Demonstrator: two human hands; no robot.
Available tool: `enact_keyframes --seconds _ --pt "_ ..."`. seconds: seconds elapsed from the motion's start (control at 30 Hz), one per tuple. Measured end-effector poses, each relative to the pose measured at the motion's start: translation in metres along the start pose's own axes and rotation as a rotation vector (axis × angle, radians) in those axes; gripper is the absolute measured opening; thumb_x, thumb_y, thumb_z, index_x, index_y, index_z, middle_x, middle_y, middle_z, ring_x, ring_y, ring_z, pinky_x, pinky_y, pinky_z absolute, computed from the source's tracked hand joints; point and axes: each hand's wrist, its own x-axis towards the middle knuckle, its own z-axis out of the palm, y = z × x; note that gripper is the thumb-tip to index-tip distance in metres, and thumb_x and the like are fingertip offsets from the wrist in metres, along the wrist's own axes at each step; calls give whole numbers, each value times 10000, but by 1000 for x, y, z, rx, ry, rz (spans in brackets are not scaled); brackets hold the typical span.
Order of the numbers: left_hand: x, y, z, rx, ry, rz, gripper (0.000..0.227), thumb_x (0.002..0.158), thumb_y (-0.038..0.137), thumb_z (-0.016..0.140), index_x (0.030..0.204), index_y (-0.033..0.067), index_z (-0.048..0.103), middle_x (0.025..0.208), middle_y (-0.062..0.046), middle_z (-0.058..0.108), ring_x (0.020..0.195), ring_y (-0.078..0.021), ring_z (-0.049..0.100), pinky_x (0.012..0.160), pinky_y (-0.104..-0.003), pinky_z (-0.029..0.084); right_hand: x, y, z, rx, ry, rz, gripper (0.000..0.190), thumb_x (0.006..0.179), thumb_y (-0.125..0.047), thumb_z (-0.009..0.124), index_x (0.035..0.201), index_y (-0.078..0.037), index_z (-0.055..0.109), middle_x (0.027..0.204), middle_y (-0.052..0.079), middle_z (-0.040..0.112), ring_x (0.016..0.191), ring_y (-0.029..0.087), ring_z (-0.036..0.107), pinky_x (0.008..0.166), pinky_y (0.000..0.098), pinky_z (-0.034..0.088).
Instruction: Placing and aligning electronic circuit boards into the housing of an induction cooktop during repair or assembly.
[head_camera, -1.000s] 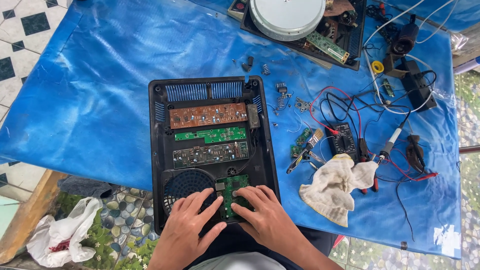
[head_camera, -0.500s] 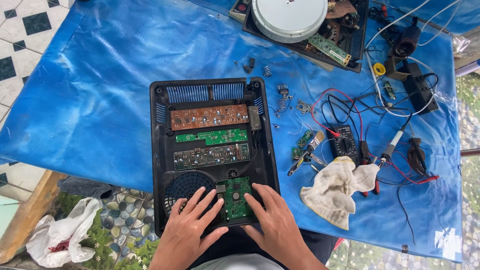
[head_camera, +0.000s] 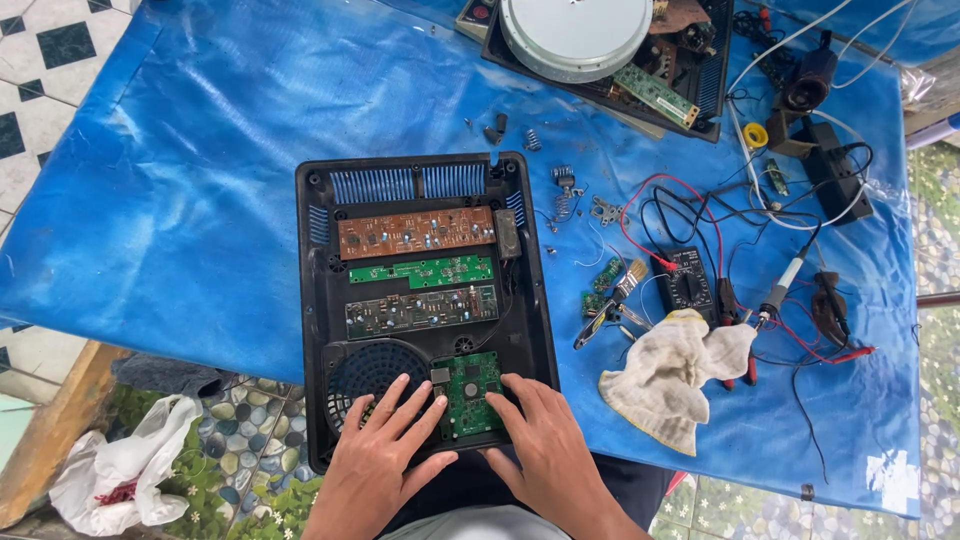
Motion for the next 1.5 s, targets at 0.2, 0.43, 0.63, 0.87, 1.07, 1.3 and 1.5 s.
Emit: enact_keyframes --seconds 0.2,0.43,0.63,0.87,1.07,1.3,1.5 --pt "-2 1 5 -2 17 -4 634 980 571 589 1476 177 550 1518 -38 557 1469 -292 405 1088 -564 351 4 -7 -7 83 10 35 591 813 -185 847 1296 -61 530 1384 220 476 1253 400 526 1008 514 460" --pt "-2 1 5 -24 7 -14 643 973 562 609 1490 186 541 1526 -35 549 1480 -289 387 1093 -564 332 3 -7 -6 66 25 62 563 802 -198 846 1261 -97 536 1415 196 477 1271 378 538 987 493 480" --pt "0 4 1 3 -3 -13 650 981 573 593 1502 190 529 1525 -50 542 1463 -306 397 1101 -569 333 3 -2 -6 71 10 55 572 809 -231 861 1272 -96 553 1526 194 432 1339 387 513 1014 504 467" --pt "1 6 0 -7 -33 -29 638 999 585 555 1491 179 537 1524 -67 535 1465 -315 384 1106 -580 330 3 -1 -4 71 33 44 570 802 -233 872 1261 -97 562 1524 198 448 1320 389 533 1012 503 478" --pt "0 7 -1 -6 -30 -22 638 996 569 574 1490 167 538 1519 -80 539 1463 -325 385 1105 -586 332 9 -4 -22 125 -2 -6 551 888 -335 841 1292 -86 562 1527 209 432 1340 397 508 984 513 469" --pt "3 3 -3 -68 15 -6 589 962 550 636 1421 182 619 1454 -64 606 1427 -331 442 1068 -613 360 24 -1 -35 276 -22 28 431 1002 -297 659 1367 -84 577 1475 164 512 1351 344 544 1021 500 501" --pt "1 4 2 -186 35 -15 569 939 453 707 1396 123 631 1428 -101 627 1431 -344 444 1123 -665 284 40 1 -28 140 -24 -65 546 896 -270 814 1355 -88 581 1353 148 569 1167 337 580 907 469 528"
